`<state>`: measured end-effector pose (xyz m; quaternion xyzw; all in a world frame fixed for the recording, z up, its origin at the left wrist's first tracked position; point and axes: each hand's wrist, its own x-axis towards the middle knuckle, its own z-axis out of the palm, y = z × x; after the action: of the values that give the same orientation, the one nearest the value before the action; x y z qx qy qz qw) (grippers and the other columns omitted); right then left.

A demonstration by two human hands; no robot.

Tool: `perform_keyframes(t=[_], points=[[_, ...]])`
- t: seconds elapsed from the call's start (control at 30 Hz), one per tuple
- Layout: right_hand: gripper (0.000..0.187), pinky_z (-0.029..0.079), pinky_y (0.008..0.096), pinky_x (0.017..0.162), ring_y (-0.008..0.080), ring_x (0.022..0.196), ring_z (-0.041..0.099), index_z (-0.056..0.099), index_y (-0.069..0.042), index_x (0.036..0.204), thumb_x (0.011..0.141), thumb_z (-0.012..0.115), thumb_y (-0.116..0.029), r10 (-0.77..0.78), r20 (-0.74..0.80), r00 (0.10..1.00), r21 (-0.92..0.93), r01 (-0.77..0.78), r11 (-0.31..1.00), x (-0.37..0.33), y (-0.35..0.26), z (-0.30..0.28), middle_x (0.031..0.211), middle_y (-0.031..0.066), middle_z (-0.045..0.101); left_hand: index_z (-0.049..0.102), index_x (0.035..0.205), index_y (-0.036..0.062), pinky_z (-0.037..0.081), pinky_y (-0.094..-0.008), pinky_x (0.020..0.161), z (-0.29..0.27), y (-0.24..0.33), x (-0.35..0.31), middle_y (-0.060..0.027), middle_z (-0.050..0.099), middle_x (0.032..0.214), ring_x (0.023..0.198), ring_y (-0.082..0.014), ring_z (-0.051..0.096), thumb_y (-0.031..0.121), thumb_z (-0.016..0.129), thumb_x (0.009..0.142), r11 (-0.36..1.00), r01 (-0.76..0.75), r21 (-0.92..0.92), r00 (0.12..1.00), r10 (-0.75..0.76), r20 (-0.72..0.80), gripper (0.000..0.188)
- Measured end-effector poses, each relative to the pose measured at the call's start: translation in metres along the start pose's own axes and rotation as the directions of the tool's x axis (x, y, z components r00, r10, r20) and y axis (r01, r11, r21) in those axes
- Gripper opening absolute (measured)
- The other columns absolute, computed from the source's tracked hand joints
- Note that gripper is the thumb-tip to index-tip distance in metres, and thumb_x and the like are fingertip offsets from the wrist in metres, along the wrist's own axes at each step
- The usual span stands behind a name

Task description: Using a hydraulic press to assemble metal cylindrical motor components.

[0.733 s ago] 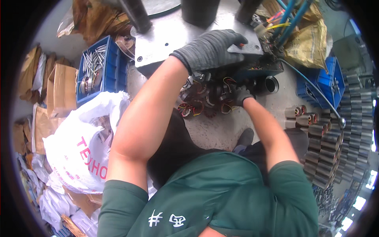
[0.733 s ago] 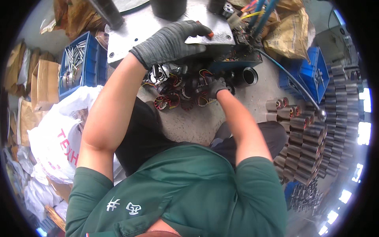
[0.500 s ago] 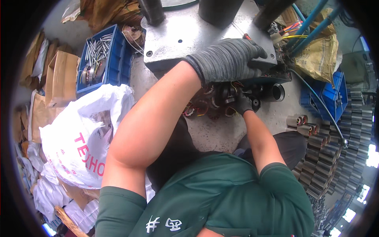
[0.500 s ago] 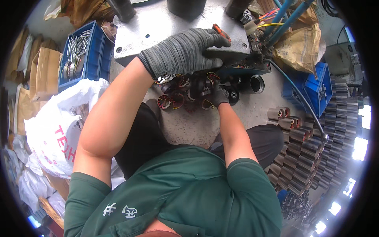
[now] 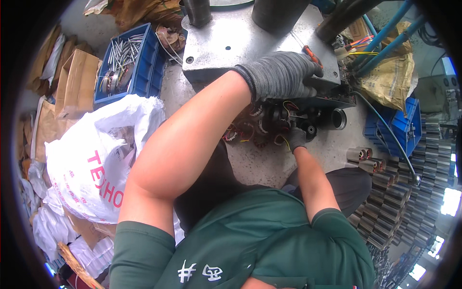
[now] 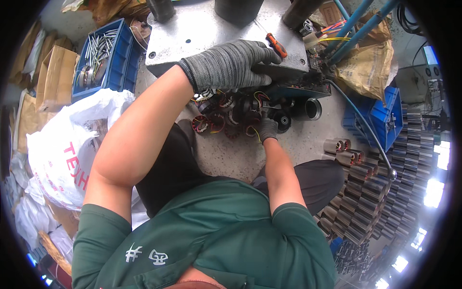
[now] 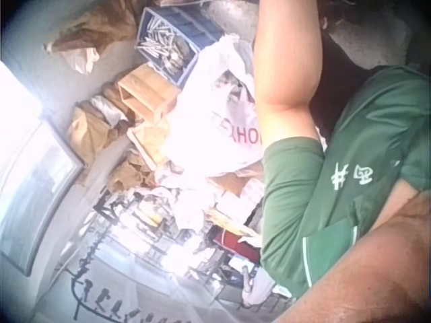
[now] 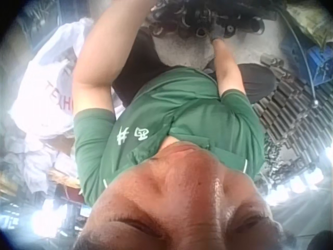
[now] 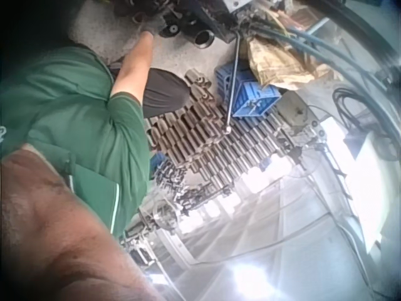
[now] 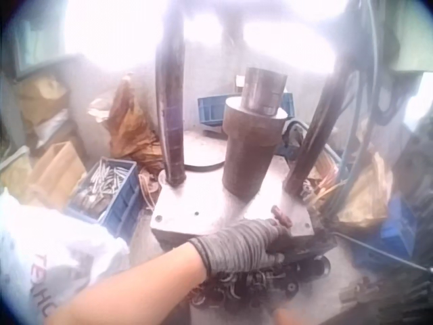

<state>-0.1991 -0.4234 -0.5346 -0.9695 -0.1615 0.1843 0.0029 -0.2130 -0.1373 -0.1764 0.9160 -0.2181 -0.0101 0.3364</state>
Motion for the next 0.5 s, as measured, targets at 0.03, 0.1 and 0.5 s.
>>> perform_keyframes(t=[0.03,0.1,0.5], points=[[0.091,0.053,0.0479,0.088,0.0393,0.099,0.073,0.046,-0.013,0.147,0.074,0.079,-0.059,0.048,0.009,0.999,-0.024,-0.048,0.999,-0.005,-0.001,0.000,0.096,0.0170,0.076,0.065,0.134,0.0129,0.054,-0.0416,0.096,0.001,0.000,0.001,-0.0166,0.073,0.112,0.105,-0.0318,0.071,0.026,0.076,0.089,1.000,0.004,-0.013,1.000,-0.004,0.005,0.048],[0.090,0.053,0.0473,0.089,0.0395,0.100,0.073,0.050,-0.013,0.144,0.073,0.079,-0.061,0.084,0.011,0.996,0.054,-0.085,0.995,-0.014,-0.003,-0.005,0.098,0.0192,0.076,0.065,0.134,0.0129,0.055,-0.0415,0.095,0.002,0.002,0.003,-0.0164,0.073,0.112,0.104,-0.0313,0.071,0.027,0.076,0.089,1.000,-0.002,-0.027,1.000,0.002,0.013,0.048],[0.059,0.054,0.0410,0.094,0.0350,0.105,0.071,0.071,-0.008,0.120,0.081,0.074,-0.051,0.037,-0.070,0.997,0.565,0.009,0.825,-0.062,-0.003,-0.132,0.112,0.0184,0.075,0.061,0.138,0.0086,0.051,-0.0418,0.104,0.035,0.021,0.013,-0.0188,0.065,0.129,0.119,-0.0335,0.065,0.023,0.080,0.081,0.984,-0.103,0.146,0.978,0.074,0.194,0.062]])
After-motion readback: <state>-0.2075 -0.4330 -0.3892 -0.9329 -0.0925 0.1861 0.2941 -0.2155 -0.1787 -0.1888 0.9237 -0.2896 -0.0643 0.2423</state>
